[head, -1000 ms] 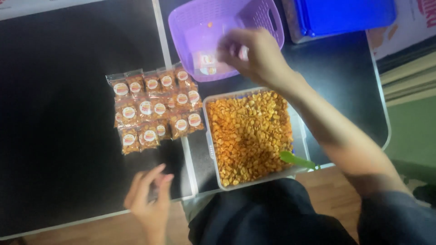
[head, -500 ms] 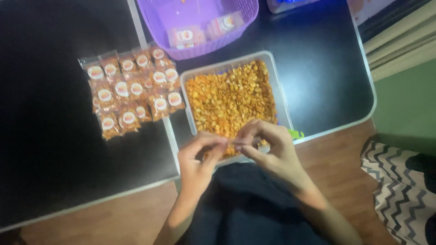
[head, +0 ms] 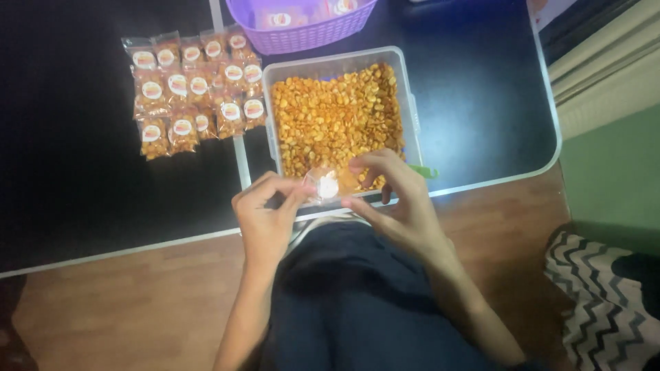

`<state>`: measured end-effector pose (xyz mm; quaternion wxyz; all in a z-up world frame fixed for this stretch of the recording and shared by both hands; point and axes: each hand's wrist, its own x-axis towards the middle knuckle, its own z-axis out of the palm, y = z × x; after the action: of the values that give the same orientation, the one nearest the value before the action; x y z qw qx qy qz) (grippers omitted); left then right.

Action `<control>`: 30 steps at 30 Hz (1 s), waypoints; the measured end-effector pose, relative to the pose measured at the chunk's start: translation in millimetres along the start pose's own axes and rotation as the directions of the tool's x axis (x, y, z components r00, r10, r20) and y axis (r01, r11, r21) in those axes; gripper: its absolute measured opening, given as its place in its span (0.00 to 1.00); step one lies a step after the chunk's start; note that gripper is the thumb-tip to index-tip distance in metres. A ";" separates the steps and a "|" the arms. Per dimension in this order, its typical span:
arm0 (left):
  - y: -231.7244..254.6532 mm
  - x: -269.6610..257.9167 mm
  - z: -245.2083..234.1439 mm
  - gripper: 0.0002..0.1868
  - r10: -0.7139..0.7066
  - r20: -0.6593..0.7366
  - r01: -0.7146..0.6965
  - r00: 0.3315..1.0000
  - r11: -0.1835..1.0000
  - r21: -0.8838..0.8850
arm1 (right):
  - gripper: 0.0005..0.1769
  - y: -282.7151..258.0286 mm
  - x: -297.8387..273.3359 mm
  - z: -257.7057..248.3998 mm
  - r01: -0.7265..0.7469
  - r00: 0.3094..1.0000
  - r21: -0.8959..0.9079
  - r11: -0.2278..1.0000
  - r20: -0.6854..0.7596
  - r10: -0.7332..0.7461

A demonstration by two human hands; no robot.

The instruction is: Filling small plastic bags with snacks using a scoop from a large container

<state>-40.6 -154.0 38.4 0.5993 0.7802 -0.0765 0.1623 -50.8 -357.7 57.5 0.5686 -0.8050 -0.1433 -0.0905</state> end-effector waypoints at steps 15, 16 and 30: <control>7.3 2.1 -7.1 0.05 0.057 0.159 -0.059 0.986 0.998 0.006 | 0.20 -0.2 4.0 10.2 0.176 0.984 -0.231 0.957 0.039 -0.172; 3.9 1.6 -6.2 0.05 0.062 0.159 -0.063 0.985 0.998 0.004 | 0.20 4.6 4.2 11.9 0.179 0.984 -0.234 0.956 0.037 -0.176; -21.4 -14.9 11.4 0.17 -0.196 -0.144 0.166 0.970 0.966 -0.197 | 0.25 7.0 4.1 25.0 0.167 0.985 -0.049 0.985 -0.034 -0.168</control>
<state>-45.9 -160.3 11.2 0.6852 0.7095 0.0299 0.1620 -45.0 -335.9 44.1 0.5431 -0.8009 -0.1975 -0.1565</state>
